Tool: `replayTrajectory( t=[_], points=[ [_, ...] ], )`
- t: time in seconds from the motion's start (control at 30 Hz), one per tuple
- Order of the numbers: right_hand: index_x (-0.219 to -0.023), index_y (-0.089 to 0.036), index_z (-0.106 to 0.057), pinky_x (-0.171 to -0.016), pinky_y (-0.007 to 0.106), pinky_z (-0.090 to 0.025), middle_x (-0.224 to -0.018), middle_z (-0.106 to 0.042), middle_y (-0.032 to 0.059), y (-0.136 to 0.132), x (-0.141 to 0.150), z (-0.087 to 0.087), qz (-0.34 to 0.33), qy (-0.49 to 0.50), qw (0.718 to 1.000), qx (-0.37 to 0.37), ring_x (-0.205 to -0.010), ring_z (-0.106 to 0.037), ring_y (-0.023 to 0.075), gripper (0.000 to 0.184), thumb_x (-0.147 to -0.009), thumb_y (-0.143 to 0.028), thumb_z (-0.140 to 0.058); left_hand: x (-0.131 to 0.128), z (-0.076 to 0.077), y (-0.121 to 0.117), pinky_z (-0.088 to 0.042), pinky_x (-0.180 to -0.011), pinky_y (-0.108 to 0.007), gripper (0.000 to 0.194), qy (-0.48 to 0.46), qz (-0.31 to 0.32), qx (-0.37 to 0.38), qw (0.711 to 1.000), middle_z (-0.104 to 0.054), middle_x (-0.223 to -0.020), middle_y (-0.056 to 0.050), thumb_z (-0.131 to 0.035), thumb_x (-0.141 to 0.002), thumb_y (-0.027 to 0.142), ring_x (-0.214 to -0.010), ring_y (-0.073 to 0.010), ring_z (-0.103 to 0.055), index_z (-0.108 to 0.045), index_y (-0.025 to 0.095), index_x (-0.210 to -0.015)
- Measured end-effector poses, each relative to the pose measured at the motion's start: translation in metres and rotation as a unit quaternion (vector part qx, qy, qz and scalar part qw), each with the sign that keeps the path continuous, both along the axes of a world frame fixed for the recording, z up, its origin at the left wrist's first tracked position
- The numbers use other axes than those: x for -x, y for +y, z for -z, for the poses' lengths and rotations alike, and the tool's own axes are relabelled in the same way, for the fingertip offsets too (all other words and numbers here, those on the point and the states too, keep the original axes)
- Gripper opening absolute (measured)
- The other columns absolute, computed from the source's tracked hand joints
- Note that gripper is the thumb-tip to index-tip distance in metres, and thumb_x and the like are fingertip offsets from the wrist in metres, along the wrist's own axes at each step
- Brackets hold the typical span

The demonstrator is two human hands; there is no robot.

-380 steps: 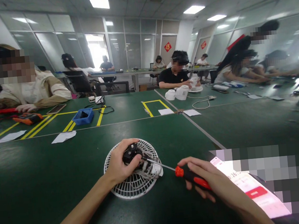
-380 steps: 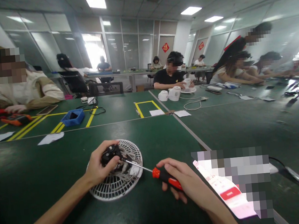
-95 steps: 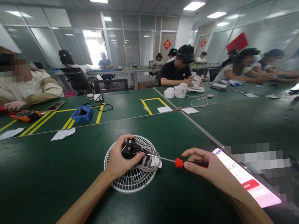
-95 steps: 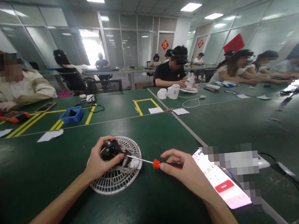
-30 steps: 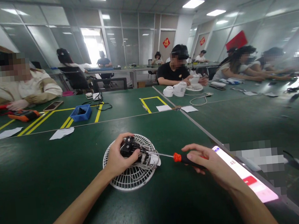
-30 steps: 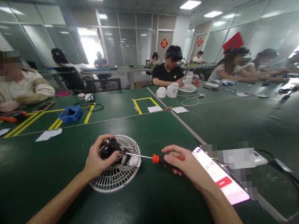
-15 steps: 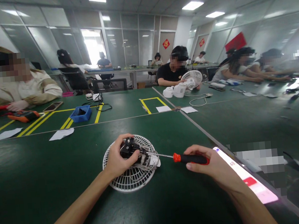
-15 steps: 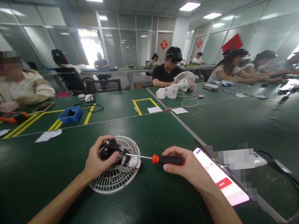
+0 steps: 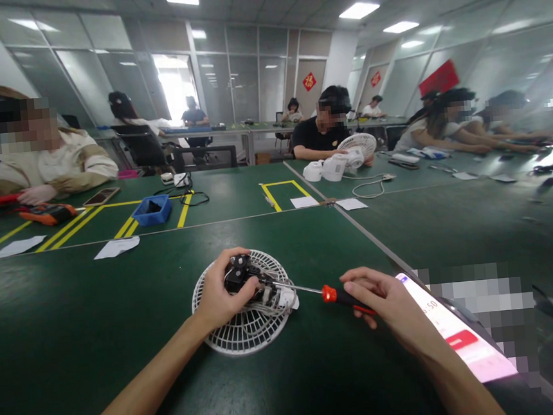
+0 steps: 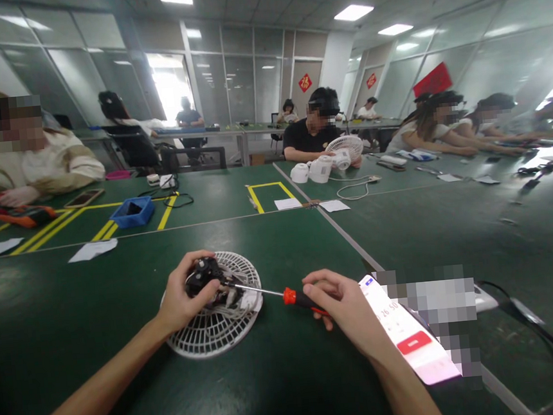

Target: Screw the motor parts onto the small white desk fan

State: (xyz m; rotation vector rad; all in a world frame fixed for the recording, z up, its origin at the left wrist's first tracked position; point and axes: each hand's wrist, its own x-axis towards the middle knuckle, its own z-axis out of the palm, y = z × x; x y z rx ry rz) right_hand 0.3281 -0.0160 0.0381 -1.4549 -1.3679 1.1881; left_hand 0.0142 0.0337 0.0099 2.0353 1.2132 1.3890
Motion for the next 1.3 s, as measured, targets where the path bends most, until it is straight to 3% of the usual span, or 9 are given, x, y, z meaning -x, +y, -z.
replayTrajectory(
  t=[0.27, 0.37, 0.5, 0.6, 0.8, 1.1, 1.3],
  points=[
    [-0.096, -0.019, -0.071, -0.051, 0.025, -0.052, -0.092, -0.075, 0.0079, 0.001, -0.003, -0.001, 0.025, 0.003, 0.998, -0.051, -0.078, -0.069, 0.0219, 0.047, -0.070, -0.055, -0.087, -0.001, 0.000, 0.002, -0.052, -0.077, -0.033, 0.039, 0.005, -0.006, -0.004, 1.000, -0.068, -0.102, -0.004, -0.067, -0.082, 0.037, -0.085, -0.0187, -0.064, -0.058, 0.020, -0.116],
    [-0.094, -0.020, -0.073, -0.068, 0.033, -0.060, -0.097, -0.077, 0.0090, 0.000, -0.004, -0.004, 0.030, -0.020, 0.996, -0.076, -0.089, -0.073, 0.0264, 0.044, -0.068, -0.052, -0.089, -0.001, 0.000, 0.001, -0.053, -0.077, -0.033, 0.039, 0.006, -0.005, -0.004, 1.000, -0.068, -0.103, -0.004, -0.066, -0.082, 0.037, -0.085, -0.0186, -0.064, -0.058, 0.021, -0.117],
    [-0.093, -0.022, -0.075, -0.089, 0.044, -0.059, -0.101, -0.078, 0.0085, -0.002, -0.007, -0.008, 0.021, -0.063, 0.994, -0.090, -0.098, -0.074, 0.0296, 0.039, -0.068, -0.047, -0.090, -0.001, 0.000, 0.000, -0.054, -0.076, -0.033, 0.039, 0.002, -0.007, -0.004, 1.000, -0.069, -0.102, -0.003, -0.067, -0.082, 0.037, -0.084, -0.0185, -0.065, -0.059, 0.021, -0.116],
    [-0.093, -0.022, -0.076, -0.086, 0.042, -0.059, -0.102, -0.078, 0.0086, -0.003, -0.005, -0.009, 0.020, -0.079, 0.993, -0.086, -0.098, -0.073, 0.0294, 0.037, -0.069, -0.048, -0.088, -0.001, -0.001, 0.000, -0.054, -0.077, -0.033, 0.038, 0.001, -0.007, -0.007, 1.000, -0.069, -0.102, -0.003, -0.067, -0.081, 0.036, -0.084, -0.0186, -0.065, -0.059, 0.021, -0.116],
    [-0.091, -0.019, -0.073, -0.053, 0.027, -0.053, -0.082, -0.076, 0.0058, 0.000, 0.005, -0.007, 0.024, -0.032, 0.998, -0.047, -0.070, -0.067, 0.0199, 0.043, -0.073, -0.057, -0.081, -0.001, 0.001, 0.002, -0.056, -0.087, -0.039, 0.052, 0.022, -0.031, 0.015, 0.999, -0.069, -0.108, -0.003, -0.079, -0.075, 0.048, -0.092, -0.0207, -0.066, -0.060, 0.024, -0.117],
    [-0.095, -0.019, -0.072, -0.056, 0.025, -0.055, -0.086, -0.078, 0.0061, 0.001, -0.003, -0.005, 0.049, 0.001, 0.997, -0.052, -0.078, -0.071, 0.0208, 0.043, -0.071, -0.052, -0.087, -0.002, 0.003, 0.003, -0.055, -0.093, -0.043, 0.055, 0.025, -0.043, 0.027, 0.998, -0.069, -0.112, -0.003, -0.082, -0.072, 0.052, -0.098, -0.0220, -0.067, -0.061, 0.026, -0.116],
    [-0.096, -0.019, -0.071, -0.064, 0.029, -0.058, -0.086, -0.078, 0.0063, 0.005, -0.009, 0.003, 0.135, 0.061, 0.984, -0.104, -0.080, -0.073, 0.0226, 0.050, -0.064, -0.049, -0.093, -0.002, 0.002, 0.002, -0.056, -0.092, -0.043, 0.054, 0.025, -0.044, 0.020, 0.999, -0.069, -0.109, -0.003, -0.082, -0.072, 0.051, -0.096, -0.0222, -0.067, -0.061, 0.025, -0.115]
  ],
)
